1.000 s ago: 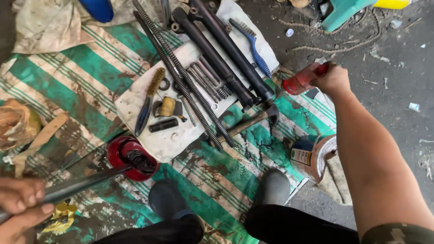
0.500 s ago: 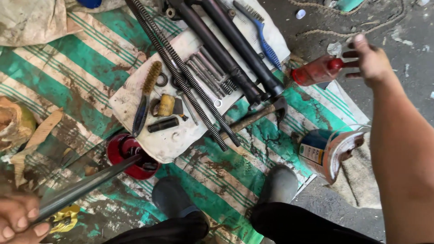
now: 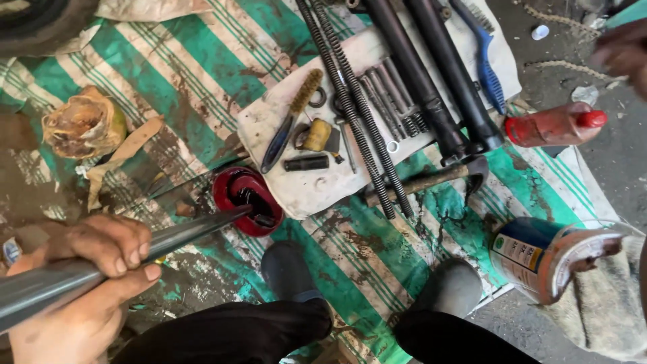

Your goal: Servicing a motorcycle front fork by pouring oil and assembling components

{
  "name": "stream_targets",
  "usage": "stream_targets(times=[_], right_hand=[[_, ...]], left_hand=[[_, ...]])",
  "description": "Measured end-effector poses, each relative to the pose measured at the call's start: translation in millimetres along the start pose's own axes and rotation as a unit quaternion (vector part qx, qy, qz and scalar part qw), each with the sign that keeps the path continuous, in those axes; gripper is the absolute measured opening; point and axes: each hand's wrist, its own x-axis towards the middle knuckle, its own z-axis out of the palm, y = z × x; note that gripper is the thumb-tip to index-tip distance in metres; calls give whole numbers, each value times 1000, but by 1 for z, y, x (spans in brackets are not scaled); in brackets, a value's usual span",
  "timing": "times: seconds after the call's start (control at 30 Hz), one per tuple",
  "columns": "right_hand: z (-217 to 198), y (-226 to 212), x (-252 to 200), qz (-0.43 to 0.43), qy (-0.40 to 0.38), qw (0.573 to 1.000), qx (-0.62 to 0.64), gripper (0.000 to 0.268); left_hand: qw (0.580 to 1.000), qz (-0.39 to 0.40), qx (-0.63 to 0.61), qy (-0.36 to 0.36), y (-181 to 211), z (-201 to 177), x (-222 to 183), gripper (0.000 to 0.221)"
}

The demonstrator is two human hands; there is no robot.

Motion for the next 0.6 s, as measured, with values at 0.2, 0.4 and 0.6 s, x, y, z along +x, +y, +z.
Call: stream_targets(times=[0.2, 0.4, 0.6], right_hand=[[125, -296, -4, -120, -117, 975, -146, 45], [267, -290, 12, -264, -78, 933, -233, 24], [325, -307, 23, -222, -107, 922, -299, 45]], left_hand=[[971, -67, 14, 229, 54, 84, 25, 36], [965, -45, -16, 256, 64, 94, 33, 35], [960, -41, -72, 268, 66, 91, 34, 33]])
